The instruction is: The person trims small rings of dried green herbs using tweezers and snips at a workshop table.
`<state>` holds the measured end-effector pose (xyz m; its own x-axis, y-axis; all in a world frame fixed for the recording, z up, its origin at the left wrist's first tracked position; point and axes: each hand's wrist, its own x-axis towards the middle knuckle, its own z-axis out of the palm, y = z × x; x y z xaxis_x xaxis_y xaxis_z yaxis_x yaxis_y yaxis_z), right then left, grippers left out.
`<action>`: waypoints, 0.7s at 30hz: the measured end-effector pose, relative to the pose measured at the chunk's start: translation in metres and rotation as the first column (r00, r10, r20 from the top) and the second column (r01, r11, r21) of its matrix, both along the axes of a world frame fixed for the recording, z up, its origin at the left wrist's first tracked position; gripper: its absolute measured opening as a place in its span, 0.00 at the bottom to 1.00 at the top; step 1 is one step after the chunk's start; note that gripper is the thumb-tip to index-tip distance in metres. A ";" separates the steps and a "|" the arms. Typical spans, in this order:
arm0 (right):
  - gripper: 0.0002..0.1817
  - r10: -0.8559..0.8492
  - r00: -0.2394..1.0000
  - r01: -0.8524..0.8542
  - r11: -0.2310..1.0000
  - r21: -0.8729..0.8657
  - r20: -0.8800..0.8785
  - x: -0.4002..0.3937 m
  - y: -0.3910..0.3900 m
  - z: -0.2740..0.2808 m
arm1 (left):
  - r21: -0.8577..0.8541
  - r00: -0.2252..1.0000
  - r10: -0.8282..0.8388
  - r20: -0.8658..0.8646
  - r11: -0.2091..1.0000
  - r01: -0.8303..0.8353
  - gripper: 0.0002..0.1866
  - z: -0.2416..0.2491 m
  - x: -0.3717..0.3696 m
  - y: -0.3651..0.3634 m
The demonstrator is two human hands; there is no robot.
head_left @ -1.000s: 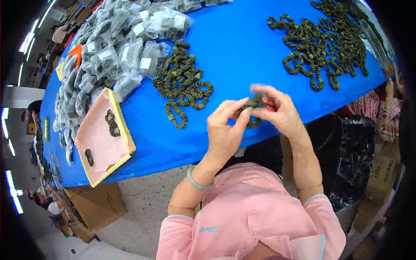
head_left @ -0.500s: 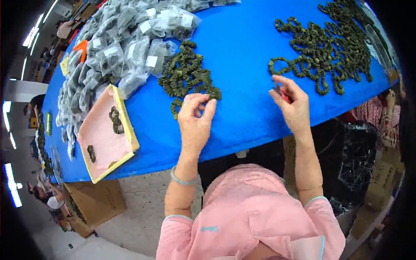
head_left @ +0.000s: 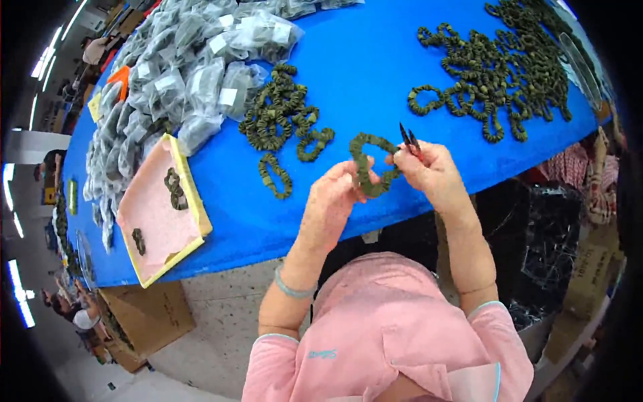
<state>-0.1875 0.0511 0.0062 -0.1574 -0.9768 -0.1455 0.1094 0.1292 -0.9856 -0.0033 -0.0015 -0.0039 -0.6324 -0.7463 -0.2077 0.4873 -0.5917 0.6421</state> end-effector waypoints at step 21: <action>0.18 -0.236 0.830 0.022 0.919 -0.393 -0.505 0.013 0.019 -0.002 | -0.008 0.989 0.143 0.039 0.990 -0.143 0.13 -0.012 0.001 0.010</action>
